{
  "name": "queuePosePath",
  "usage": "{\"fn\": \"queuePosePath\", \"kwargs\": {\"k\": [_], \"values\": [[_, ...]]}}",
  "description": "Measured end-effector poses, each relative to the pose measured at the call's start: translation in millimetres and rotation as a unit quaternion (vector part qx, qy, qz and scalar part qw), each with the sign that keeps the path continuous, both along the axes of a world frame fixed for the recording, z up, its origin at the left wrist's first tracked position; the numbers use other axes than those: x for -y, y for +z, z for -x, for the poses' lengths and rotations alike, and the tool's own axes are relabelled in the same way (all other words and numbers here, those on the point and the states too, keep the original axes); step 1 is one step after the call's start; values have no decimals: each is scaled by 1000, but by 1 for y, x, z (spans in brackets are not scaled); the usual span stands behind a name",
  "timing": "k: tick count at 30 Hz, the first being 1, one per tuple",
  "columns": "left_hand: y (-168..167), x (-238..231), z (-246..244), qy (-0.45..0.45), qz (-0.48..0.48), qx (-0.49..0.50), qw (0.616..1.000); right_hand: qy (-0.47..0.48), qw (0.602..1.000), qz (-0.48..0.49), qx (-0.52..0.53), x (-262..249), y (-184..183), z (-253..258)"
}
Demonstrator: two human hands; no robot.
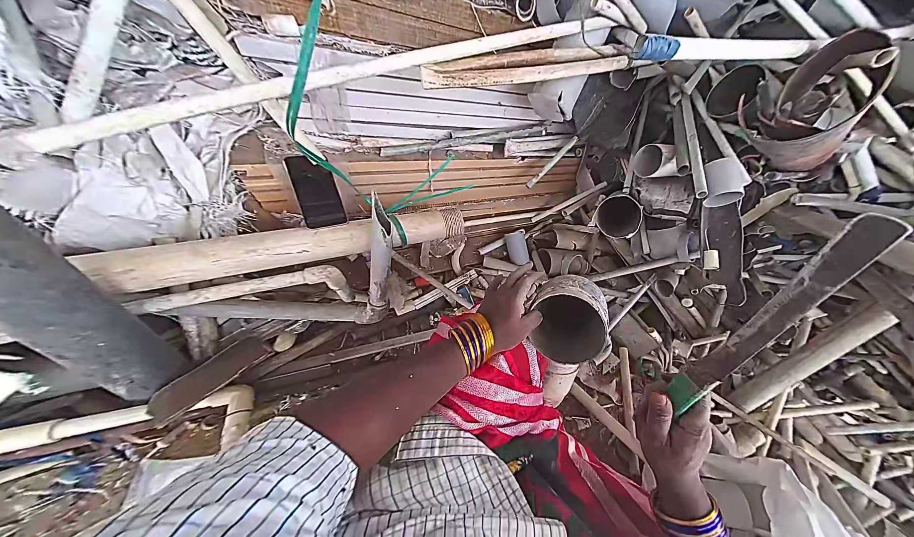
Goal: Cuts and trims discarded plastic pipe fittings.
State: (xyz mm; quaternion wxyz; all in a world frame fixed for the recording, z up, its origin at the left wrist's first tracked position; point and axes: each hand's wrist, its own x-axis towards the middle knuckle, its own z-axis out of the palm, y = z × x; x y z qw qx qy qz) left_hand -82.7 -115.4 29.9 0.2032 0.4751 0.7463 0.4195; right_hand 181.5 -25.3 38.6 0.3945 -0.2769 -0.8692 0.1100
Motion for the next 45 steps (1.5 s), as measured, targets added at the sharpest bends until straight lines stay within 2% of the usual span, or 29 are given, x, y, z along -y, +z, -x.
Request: {"fn": "queuePosePath", "kwargs": {"k": [1,3,4,7,9,11,13,14,18,19,20,22,23,26,28,30,32,36,39,42,44,45], "values": [[-1,-1,0,0,-3,-3,1000,-4,999,22,39,2,-6,0],[-2,-2,0,-3,-1,-6,1000,-28,969,166,181,8,-4,8],[-2,-1,-1,-5,3,-5,1000,-35,963,181,195,8,-4,10],[0,-1,1,4,-10,4,1000,-27,997,39,67,5,-1,10],[-1,-2,0,6,-8,6,1000,-10,1000,5,-10,3,-5,6],[0,-3,0,0,6,1,1000,-20,997,29,62,5,-11,3],[2,-3,0,-18,29,1,999,-35,978,121,166,5,-6,6],[5,-3,-1,-28,51,-1,998,-44,978,125,162,3,-2,6],[22,-5,-4,-68,188,-37,979,-40,998,33,22,-1,11,0],[24,-6,-7,-68,213,-50,973,-28,998,42,39,-1,8,-3],[26,-8,-10,-71,234,-60,968,-19,992,82,98,1,7,-6],[32,-12,-13,-87,265,-75,957,-24,953,202,224,0,13,-3],[34,-13,-13,-94,273,-83,954,-32,945,233,227,-2,12,-2],[32,-15,-14,-101,258,-101,956,-36,948,304,93,-9,9,-1],[32,-15,-15,-111,253,-101,956,-11,932,361,-17,-7,5,2],[34,-15,-19,-124,250,-99,955,-10,917,397,-42,-1,3,7],[33,-15,-25,-141,226,-105,958,-27,918,396,-23,7,-4,13],[34,-15,-40,-143,135,-127,972,-92,946,309,-35,24,-1,18],[32,-27,-52,-104,-51,-205,972,-106,947,277,-125,24,1,14],[59,-56,-44,-131,-245,-337,900,-22,902,345,-260,15,1,8],[90,-73,-32,-187,-295,-423,836,48,859,404,-310,10,4,7],[107,-79,-27,-217,-299,-463,806,69,856,408,-308,7,6,6]]}}
